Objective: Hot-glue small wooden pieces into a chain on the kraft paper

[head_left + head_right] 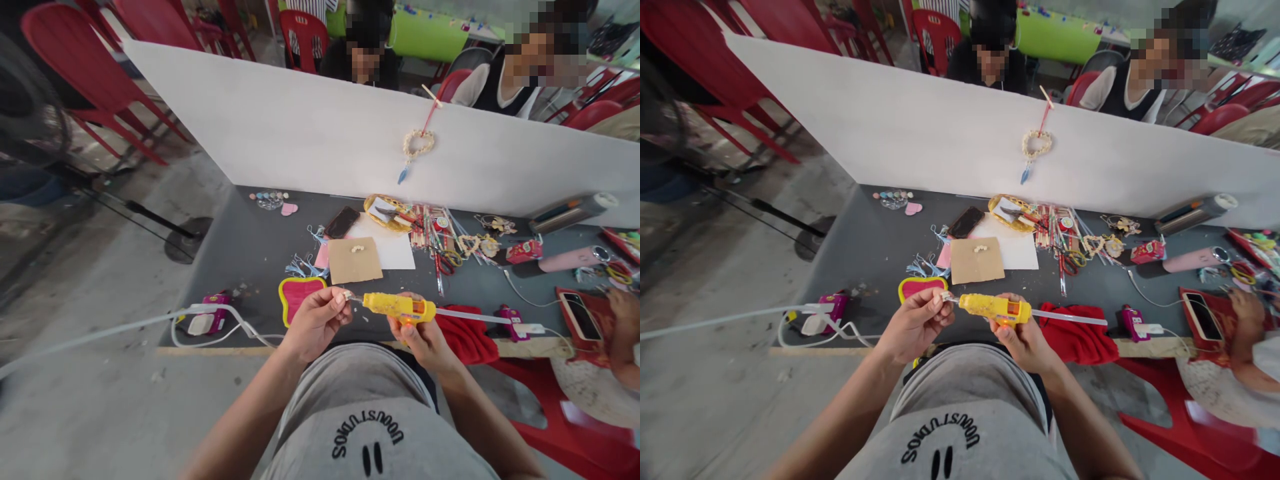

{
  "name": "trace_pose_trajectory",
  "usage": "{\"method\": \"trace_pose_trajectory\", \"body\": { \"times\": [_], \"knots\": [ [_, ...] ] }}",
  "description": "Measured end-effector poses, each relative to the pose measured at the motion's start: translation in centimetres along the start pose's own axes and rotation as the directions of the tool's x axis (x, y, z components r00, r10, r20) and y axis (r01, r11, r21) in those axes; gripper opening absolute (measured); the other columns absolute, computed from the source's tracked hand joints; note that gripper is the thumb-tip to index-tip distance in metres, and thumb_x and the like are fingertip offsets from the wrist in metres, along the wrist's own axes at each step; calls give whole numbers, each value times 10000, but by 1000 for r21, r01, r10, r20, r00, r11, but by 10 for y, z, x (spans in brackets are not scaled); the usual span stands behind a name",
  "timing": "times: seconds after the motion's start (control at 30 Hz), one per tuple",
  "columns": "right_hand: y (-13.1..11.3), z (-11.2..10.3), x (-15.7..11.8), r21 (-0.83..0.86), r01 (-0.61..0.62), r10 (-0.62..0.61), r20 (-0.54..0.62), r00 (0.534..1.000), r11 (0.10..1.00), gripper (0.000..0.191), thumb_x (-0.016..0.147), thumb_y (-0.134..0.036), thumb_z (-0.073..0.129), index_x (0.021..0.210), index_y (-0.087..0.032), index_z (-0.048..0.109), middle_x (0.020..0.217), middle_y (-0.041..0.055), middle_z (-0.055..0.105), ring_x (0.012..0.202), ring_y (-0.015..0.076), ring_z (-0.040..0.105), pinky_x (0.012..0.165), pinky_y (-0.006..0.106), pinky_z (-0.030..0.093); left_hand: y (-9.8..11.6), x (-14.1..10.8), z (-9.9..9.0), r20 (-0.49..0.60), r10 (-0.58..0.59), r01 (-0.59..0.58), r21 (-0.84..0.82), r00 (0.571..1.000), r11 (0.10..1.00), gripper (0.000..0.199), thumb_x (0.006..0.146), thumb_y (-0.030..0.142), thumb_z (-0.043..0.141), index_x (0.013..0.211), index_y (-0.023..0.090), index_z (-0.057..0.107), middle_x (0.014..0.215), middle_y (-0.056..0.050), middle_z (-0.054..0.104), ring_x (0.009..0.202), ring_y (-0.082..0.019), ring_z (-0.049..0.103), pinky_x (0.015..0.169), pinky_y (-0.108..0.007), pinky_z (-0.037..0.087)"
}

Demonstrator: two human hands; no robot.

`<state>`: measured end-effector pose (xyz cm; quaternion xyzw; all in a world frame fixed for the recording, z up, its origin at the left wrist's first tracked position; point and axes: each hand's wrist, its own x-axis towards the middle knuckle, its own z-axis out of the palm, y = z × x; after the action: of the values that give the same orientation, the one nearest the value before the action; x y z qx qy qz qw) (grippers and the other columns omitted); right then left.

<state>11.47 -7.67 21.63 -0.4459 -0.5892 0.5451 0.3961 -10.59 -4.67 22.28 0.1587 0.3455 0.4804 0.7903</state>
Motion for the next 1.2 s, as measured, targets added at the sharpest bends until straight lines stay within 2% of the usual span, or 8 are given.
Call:
{"method": "trace_pose_trajectory", "body": {
  "times": [0.13,0.27,0.53,0.73,0.83,0.93,1.07,1.2],
  "knots": [
    [-1,0,1,-72,84,-83,16,996,994,319,934,-492,457,896,-204,588,720,31,523,639,158,469,683,333,467,0,1,2,1,9,-9,-5,1000,1000,246,660,290,836,666,106,674,574,-6,557,531,-68,454,523,-202,368],
    [1,0,0,-38,53,-53,5,999,998,296,940,-476,449,993,-209,564,762,37,530,669,165,491,677,331,477,1,1,5,-8,18,-18,-9,1000,1000,256,645,291,845,650,106,669,557,-4,554,521,-67,449,517,-204,362],
    [4,-1,-1,-54,59,-59,13,998,997,270,945,-442,454,955,-208,588,945,79,551,707,152,510,620,290,470,1,2,6,-21,37,-37,-5,999,999,238,639,292,849,670,113,695,540,1,559,506,-58,418,510,-200,353],
    [4,0,0,1,60,-60,13,998,998,249,941,-431,472,1042,-212,531,908,58,533,679,138,496,613,285,465,0,3,5,-21,37,-37,15,999,999,236,653,294,840,665,113,690,540,1,556,502,-58,414,517,-205,355],
    [4,-1,1,-1,62,-62,18,998,998,251,935,-439,478,1021,-209,529,923,65,533,673,137,490,575,273,452,-1,4,4,-20,39,-39,28,999,999,240,656,300,837,667,112,688,542,2,551,502,-60,414,515,-205,350],
    [6,-1,0,4,29,-29,4,1000,1000,270,928,-462,484,1018,-213,536,941,75,546,680,146,495,553,269,436,-1,5,2,-18,46,-46,42,999,998,239,663,301,831,658,111,685,553,-1,554,505,-62,422,511,-205,344],
    [10,-1,-1,105,-24,23,9,1000,994,339,915,-487,510,1133,-229,492,927,66,583,646,135,497,550,267,423,-1,8,3,-38,44,-42,55,998,998,234,661,294,832,665,110,688,555,-1,555,508,-60,422,513,-202,341],
    [20,-21,8,204,-110,122,-47,991,973,392,884,-507,550,1133,-214,477,871,50,627,579,108,475,534,258,405,0,11,2,-65,53,-50,49,996,998,222,661,285,829,687,111,695,577,1,551,505,-49,387,509,-200,331]
  ]
}}
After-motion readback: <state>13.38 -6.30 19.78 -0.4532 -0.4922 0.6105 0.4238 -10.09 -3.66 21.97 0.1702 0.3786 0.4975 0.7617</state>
